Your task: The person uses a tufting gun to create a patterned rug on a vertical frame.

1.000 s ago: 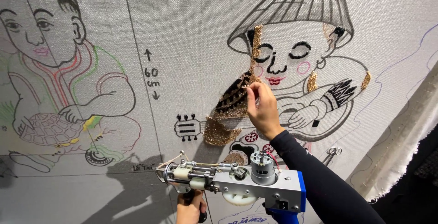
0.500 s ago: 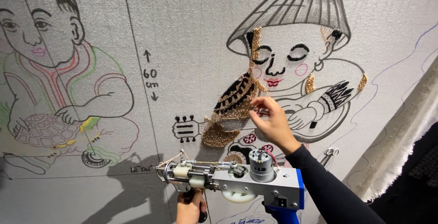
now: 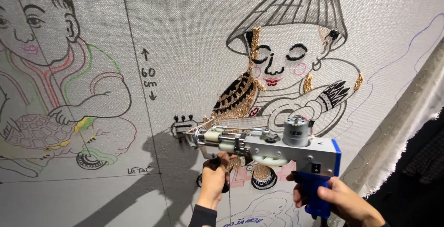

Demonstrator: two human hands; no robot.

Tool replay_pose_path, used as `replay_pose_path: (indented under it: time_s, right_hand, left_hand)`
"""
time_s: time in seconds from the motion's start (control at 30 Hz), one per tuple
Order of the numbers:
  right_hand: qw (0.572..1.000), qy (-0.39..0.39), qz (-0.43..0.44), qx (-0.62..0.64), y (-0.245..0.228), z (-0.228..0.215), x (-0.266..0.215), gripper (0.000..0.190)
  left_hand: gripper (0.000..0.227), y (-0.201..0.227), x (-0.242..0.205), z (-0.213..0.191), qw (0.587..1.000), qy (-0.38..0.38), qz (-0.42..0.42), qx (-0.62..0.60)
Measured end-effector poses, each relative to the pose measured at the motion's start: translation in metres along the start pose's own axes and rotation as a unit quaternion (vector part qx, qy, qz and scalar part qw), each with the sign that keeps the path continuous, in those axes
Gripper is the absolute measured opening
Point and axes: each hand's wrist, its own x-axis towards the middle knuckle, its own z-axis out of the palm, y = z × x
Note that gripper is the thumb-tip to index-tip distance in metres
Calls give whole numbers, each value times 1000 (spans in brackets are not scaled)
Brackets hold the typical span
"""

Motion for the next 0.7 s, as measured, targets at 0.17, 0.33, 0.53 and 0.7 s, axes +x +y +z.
replay_pose_path:
  time_s: [0.17, 0.33, 0.53, 0.7]
  right_hand:
    - [959, 256, 104, 67, -20, 26, -15, 71]
    - [930, 345, 55, 116, -13, 36, -33, 50]
    - [901, 422, 35, 90, -32, 62, -33, 44]
    - [886, 458, -16, 73, -29, 67, -28, 42]
  left_hand:
    - [26, -1, 7, 28, 996, -81, 31, 24]
    - [25, 8, 10, 53, 993, -115, 22, 26]
    - [27, 7, 32, 71, 981, -173, 46, 79]
    - [32, 21, 59, 84, 956, -266, 51, 113]
